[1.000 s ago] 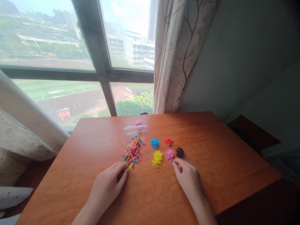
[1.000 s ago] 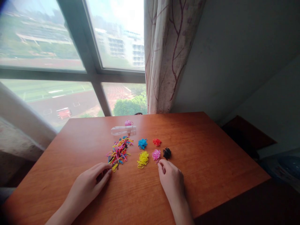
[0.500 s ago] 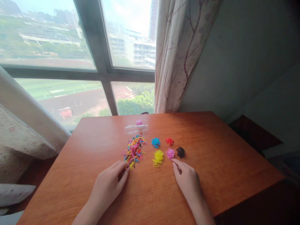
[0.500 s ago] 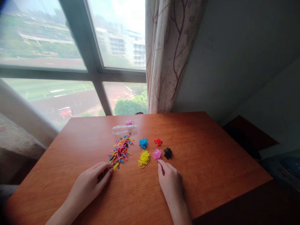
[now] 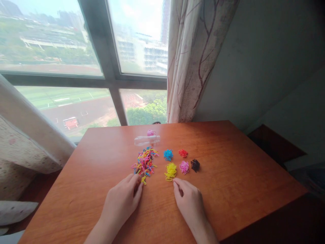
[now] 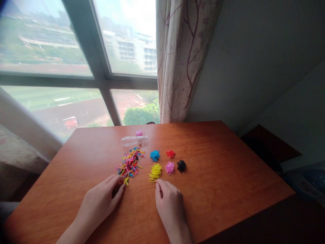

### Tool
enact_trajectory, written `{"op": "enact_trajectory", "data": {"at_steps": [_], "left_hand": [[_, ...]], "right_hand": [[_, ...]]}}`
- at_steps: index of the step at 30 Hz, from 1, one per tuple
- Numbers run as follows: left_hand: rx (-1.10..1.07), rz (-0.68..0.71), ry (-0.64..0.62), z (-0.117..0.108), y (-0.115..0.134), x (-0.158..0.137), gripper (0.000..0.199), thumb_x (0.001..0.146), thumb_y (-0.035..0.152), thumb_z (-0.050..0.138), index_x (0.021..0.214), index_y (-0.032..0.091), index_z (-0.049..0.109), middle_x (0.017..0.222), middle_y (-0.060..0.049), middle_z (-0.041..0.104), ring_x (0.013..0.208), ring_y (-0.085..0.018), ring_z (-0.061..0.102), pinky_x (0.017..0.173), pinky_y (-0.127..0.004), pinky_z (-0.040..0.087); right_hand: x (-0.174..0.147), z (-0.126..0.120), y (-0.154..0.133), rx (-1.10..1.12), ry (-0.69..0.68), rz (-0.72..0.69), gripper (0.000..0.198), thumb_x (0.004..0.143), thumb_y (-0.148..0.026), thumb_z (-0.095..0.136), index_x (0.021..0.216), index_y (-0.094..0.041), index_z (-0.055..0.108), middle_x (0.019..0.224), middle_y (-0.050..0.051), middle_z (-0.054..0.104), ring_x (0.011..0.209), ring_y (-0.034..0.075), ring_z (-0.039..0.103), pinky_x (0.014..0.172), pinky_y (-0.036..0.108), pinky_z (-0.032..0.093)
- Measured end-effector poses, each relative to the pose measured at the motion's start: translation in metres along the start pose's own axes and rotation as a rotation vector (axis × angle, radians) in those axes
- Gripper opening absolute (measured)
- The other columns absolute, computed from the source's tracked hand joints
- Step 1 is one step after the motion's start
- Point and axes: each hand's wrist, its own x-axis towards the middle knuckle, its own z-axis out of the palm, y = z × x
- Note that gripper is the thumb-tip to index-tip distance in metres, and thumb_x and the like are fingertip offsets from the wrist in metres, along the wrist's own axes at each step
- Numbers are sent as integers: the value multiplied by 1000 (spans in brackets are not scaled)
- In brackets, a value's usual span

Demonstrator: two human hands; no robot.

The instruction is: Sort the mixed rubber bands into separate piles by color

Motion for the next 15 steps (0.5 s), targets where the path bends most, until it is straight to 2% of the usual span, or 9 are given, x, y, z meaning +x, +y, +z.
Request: {"op": "enact_trajectory", "data": {"at_steps": [5,9,15], "left_hand": [[-4,9,15,2,-4,0,20,95,30,40,91,25,59,89,-1,70,79,-17,68,63,-24,43],[-31,10,45,1,-8,-2,18,94,30,43,90,25,59,84,0,70,73,-16,67,61,-23,44],[1,70,194,0,-13,-2,19,93,30,42,88,25,60,80,2,68,67,-14,66,57,-22,41]], "right_hand": [[-3,8,-15,45,-47,-23,29,95,-19,43,92,-22,71,76,3,71,67,16,67,64,23,45],[-6,11,-25,46,-84,-50,27,94,-18,44,89,-23,70,73,1,69,65,15,65,61,23,42],[-8,14,-27,36,-82,-63,26,94,-17,45,90,-24,69,73,0,69,66,15,66,62,22,42]]}}
